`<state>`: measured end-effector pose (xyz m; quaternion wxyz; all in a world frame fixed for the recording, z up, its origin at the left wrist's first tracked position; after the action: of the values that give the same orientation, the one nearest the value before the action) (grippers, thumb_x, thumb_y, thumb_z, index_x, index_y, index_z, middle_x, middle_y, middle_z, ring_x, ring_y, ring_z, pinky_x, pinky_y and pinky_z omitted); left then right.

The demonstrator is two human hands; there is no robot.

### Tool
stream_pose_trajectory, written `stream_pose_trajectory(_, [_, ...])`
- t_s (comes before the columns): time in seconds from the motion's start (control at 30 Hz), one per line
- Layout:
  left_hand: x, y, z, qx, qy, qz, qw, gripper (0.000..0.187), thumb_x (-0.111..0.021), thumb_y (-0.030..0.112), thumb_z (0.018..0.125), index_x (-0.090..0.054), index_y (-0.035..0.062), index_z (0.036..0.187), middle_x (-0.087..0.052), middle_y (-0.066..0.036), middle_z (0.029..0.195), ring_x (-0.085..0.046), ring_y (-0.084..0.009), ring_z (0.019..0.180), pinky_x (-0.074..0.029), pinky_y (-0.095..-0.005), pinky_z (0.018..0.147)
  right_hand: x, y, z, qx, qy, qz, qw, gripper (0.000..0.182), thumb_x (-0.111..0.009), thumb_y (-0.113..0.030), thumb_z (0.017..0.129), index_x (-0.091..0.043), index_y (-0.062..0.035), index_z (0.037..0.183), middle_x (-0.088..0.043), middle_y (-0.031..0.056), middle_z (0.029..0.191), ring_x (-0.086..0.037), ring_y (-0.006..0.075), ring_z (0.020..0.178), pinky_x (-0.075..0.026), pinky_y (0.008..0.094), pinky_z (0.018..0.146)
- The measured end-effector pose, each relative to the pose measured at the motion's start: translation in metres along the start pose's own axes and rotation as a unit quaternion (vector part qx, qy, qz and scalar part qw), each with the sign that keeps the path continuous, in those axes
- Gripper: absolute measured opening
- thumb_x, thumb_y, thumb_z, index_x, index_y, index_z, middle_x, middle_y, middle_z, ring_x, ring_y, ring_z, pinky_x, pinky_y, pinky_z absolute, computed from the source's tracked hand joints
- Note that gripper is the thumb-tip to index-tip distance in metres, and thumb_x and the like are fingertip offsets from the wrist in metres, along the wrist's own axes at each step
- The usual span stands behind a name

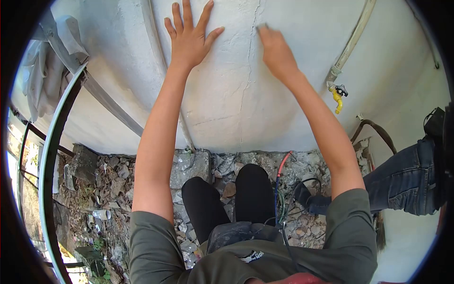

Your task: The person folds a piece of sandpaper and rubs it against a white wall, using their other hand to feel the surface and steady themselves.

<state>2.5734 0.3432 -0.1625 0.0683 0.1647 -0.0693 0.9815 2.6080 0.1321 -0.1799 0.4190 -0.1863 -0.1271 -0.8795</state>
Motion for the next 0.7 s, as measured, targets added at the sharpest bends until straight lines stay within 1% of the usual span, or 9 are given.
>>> stream_pose_trajectory(0.13, [0.002, -0.001, 0.004, -0.002, 0.000, 0.019, 1.000, 0.073, -0.039, 0.072, 0.099, -0.025, 0.0369, 0.162, 0.008, -0.017, 0.171, 0.014, -0.0406, 0.155, 0.006, -0.0653, 0.119, 0.008, 0.011, 0.009, 0.012, -0.080, 0.069, 0.994, 0.024, -0.046, -0.010, 0.100, -0.057, -0.0007, 0.119, -0.067, 0.0255, 0.109, -0.065, 0.0427, 0.094, -0.052, 0.0508, 0.082])
stream_pose_trajectory(0.17, [0.004, -0.003, 0.010, 0.027, -0.037, 0.032, 0.998, 0.075, -0.047, 0.064, 0.099, -0.025, 0.0305, 0.162, 0.009, -0.020, 0.170, 0.013, -0.0432, 0.155, 0.002, -0.0671, 0.119, 0.016, 0.011, 0.036, 0.009, -0.086, 0.073, 0.994, 0.024, -0.046, -0.010, 0.100, -0.057, -0.0007, 0.119, -0.067, 0.0255, 0.109, -0.065, 0.0427, 0.094, -0.052, 0.0508, 0.082])
stream_pose_trajectory(0.27, [-0.005, 0.000, 0.000, 0.052, -0.087, 0.034, 0.994, 0.078, -0.055, 0.057, 0.098, -0.026, 0.0243, 0.163, 0.009, -0.023, 0.169, 0.010, -0.0464, 0.154, -0.002, -0.0692, 0.119, 0.067, 0.027, 0.125, -0.022, 0.041, 0.020, 0.999, 0.017, -0.053, -0.008, 0.100, -0.060, 0.0036, 0.109, -0.068, 0.0271, 0.096, -0.065, 0.0475, 0.091, -0.053, 0.0497, 0.078])
stream_pose_trajectory(0.37, [-0.005, -0.004, 0.002, 0.056, -0.082, 0.035, 0.994, 0.078, -0.055, 0.057, 0.098, -0.026, 0.0253, 0.163, 0.009, -0.023, 0.169, 0.010, -0.0472, 0.154, -0.003, -0.0695, 0.119, 0.016, 0.023, 0.057, 0.009, 0.006, -0.011, 1.000, 0.023, -0.056, -0.019, 0.100, -0.060, 0.0014, 0.110, -0.067, 0.0269, 0.091, -0.065, 0.0460, 0.082, -0.053, 0.0500, 0.074])
stream_pose_trajectory(0.47, [-0.002, -0.005, 0.004, 0.048, -0.075, 0.033, 0.995, 0.078, -0.054, 0.058, 0.098, -0.025, 0.0264, 0.163, 0.010, -0.022, 0.169, 0.011, -0.0469, 0.154, -0.002, -0.0692, 0.119, 0.018, -0.005, -0.003, 0.058, 0.056, 0.058, 0.995, 0.018, -0.057, -0.014, 0.100, -0.060, -0.0009, 0.111, -0.068, 0.0245, 0.091, -0.066, 0.0444, 0.082, -0.053, 0.0490, 0.074])
stream_pose_trajectory(0.53, [-0.004, -0.005, 0.002, 0.049, -0.100, 0.028, 0.993, 0.078, -0.054, 0.058, 0.098, -0.023, 0.0274, 0.163, 0.011, -0.022, 0.169, 0.011, -0.0466, 0.154, -0.001, -0.0687, 0.119, 0.016, 0.015, -0.007, -0.049, -0.100, 0.072, 0.991, 0.017, -0.056, -0.007, 0.098, -0.062, -0.0002, 0.112, -0.068, 0.0263, 0.099, -0.064, 0.0473, 0.090, -0.053, 0.0484, 0.081])
stream_pose_trajectory(0.63, [-0.002, -0.005, 0.001, 0.048, -0.106, 0.025, 0.993, 0.079, -0.054, 0.056, 0.099, -0.020, 0.0264, 0.164, 0.013, -0.022, 0.169, 0.013, -0.0466, 0.154, 0.000, -0.0676, 0.120, 0.097, 0.027, 0.055, -0.016, 0.102, 0.003, 0.995, 0.014, -0.066, -0.016, 0.097, -0.066, -0.0021, 0.100, -0.070, 0.0180, 0.085, -0.069, 0.0354, 0.075, -0.053, 0.0374, 0.068])
stream_pose_trajectory(0.67, [-0.005, -0.007, 0.000, 0.046, -0.106, 0.024, 0.993, 0.079, -0.054, 0.056, 0.099, -0.020, 0.0264, 0.164, 0.013, -0.022, 0.169, 0.013, -0.0466, 0.154, 0.000, -0.0676, 0.120, 0.110, 0.041, 0.079, -0.091, 0.059, -0.107, 0.988, 0.016, -0.063, -0.016, 0.099, -0.066, -0.0019, 0.104, -0.070, 0.0192, 0.089, -0.068, 0.0372, 0.077, -0.053, 0.0417, 0.069])
stream_pose_trajectory(0.7, [-0.002, -0.004, -0.001, 0.017, -0.052, 0.008, 0.998, 0.075, -0.046, 0.064, 0.099, -0.023, 0.0317, 0.163, 0.010, -0.020, 0.170, 0.013, -0.0436, 0.155, 0.003, -0.0660, 0.119, 0.124, 0.036, 0.101, -0.037, 0.091, -0.089, 0.991, 0.015, -0.058, -0.011, 0.099, -0.063, 0.0008, 0.106, -0.069, 0.0229, 0.093, -0.067, 0.0419, 0.084, -0.053, 0.0455, 0.075])
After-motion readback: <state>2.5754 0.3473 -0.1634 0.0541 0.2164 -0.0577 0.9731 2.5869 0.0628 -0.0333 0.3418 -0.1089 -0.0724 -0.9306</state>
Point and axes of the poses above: each hand's wrist, its own z-axis towards the middle knuckle, its own x-axis out of the back of the hand, y = z × x, the point moved 8 cm from there along z, towards the middle knuckle
